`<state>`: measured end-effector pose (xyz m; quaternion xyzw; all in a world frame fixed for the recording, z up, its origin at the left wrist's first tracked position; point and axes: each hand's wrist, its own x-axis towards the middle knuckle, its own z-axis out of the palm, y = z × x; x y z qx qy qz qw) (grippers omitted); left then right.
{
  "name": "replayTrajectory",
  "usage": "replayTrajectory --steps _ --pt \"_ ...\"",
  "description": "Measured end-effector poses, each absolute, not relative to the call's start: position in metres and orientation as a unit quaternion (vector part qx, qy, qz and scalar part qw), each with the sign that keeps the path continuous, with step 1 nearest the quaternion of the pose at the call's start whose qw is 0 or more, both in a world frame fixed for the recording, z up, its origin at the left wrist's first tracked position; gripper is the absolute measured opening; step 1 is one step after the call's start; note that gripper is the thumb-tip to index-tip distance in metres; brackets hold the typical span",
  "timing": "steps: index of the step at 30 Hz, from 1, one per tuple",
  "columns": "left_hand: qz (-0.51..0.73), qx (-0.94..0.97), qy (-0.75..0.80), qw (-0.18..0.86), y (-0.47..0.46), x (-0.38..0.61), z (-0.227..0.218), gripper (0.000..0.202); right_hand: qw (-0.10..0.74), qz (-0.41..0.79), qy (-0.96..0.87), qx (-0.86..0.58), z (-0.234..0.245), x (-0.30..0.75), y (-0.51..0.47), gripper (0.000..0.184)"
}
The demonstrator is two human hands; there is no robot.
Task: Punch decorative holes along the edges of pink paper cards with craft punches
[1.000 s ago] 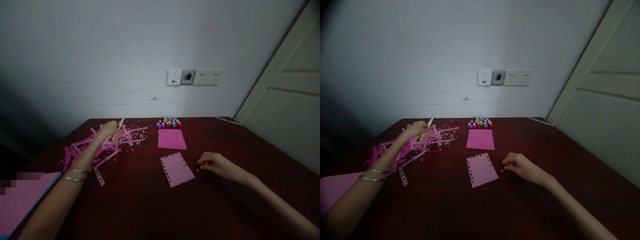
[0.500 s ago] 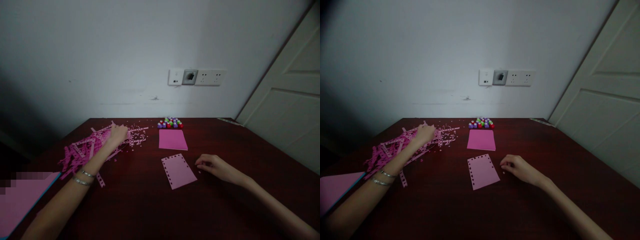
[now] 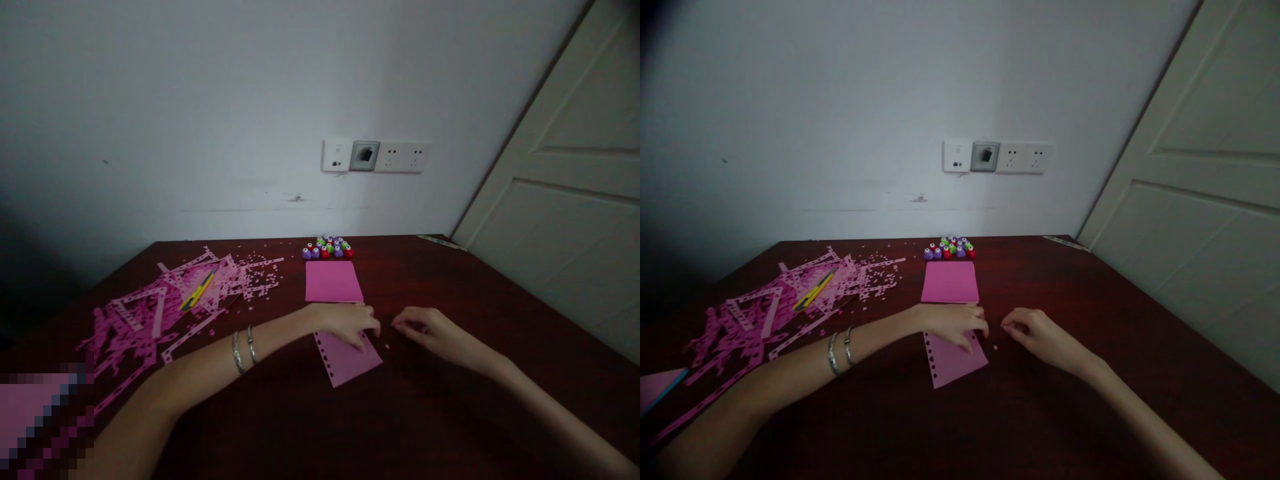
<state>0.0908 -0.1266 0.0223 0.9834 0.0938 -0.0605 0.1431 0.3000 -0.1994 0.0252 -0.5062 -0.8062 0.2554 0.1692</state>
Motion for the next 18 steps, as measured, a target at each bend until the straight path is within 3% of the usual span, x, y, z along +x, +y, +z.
replayTrajectory --steps 2,7,18 --pt "-0.086 0.976 0.106 0.168 -0.119 0.094 0.02 0.038 0.167 0.252 -0.798 -0.522 0.025 0.307 -0.202 0.029" --pt "-0.115 0.944 0.125 0.282 -0.111 0.085 0.016 0.011 0.167 0.25 -0.792 -0.532 0.032 0.31 -0.199 0.031" --pt "0.25 0.781 0.285 0.495 -0.096 0.007 0.062 0.026 0.227 0.38 -0.799 -0.406 0.096 0.234 -0.15 0.034"
